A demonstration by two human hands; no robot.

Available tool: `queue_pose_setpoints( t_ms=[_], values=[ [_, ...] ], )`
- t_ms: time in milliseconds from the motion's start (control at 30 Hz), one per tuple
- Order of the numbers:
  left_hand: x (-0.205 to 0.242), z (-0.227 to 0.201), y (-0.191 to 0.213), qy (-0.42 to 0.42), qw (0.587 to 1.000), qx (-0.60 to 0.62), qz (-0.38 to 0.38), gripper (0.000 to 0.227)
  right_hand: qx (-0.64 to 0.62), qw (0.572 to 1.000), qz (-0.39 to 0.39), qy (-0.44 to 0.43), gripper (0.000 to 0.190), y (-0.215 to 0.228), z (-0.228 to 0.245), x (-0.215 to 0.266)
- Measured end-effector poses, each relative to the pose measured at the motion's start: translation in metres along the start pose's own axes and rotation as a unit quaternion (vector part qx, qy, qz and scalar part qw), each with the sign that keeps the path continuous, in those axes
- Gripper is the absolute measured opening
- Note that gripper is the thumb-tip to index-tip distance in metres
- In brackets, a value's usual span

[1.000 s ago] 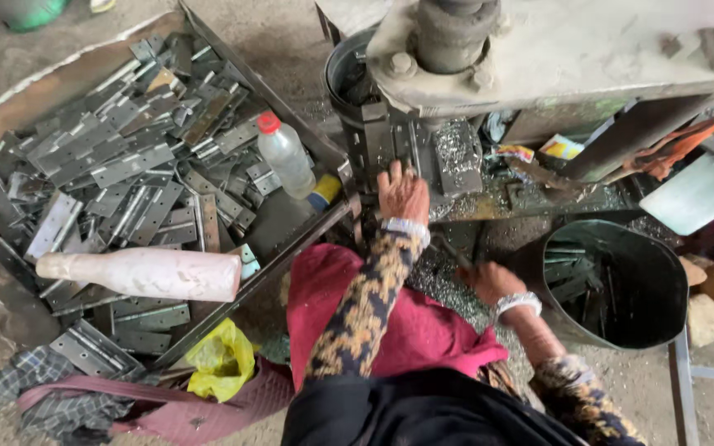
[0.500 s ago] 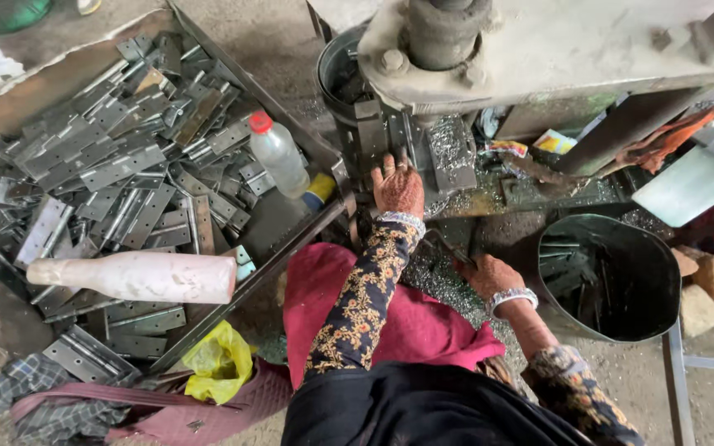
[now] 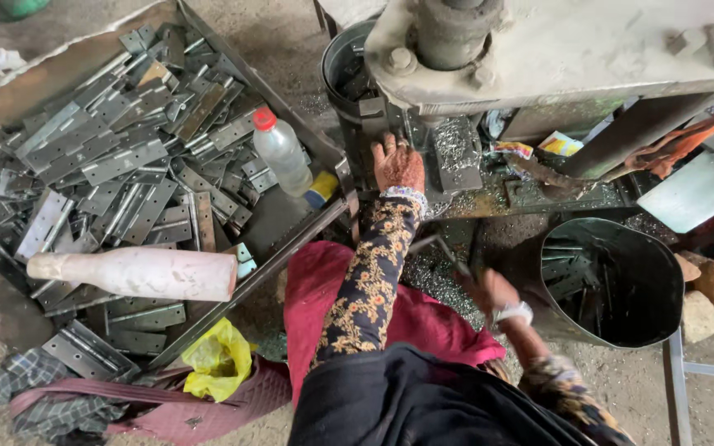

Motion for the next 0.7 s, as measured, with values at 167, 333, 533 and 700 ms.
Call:
queue_pose_setpoints(
  t_ms=[167,333,533,700],
  values=[
    [0.017,0.014,-0.011,0.014,0.996,0.078,-0.031,0.033,-0.011,0.999,0.030,0.023,0.052,-0.031,0.010,0.006],
    [0.096,0.053,0.063,-0.083,0.963,0.183,-0.180,0.020,0.041,0.998,0.054,-0.013,0.059,0.015,0.011,0.009],
    [0.153,0.247,0.100,0.102,0.992,-0.079,0.005,0.012,0.083,0.994,0.071,0.025,0.061,0.060,0.033,0.019],
    [0.171,0.310,0.094,0.198,0.950,-0.143,0.193,0.024,0.085,0.992,0.089,-0.008,0.062,0.066,0.038,0.016]
  ],
)
Point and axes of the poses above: each hand's wrist, its own x-axis away from the middle knuckle, its own y-axis out of the back of the hand, z = x × y, the point moved 7 cm from there along -x, towards the middle knuckle, and after that the axes turned 14 degrees about x, right-handed, at the moved point
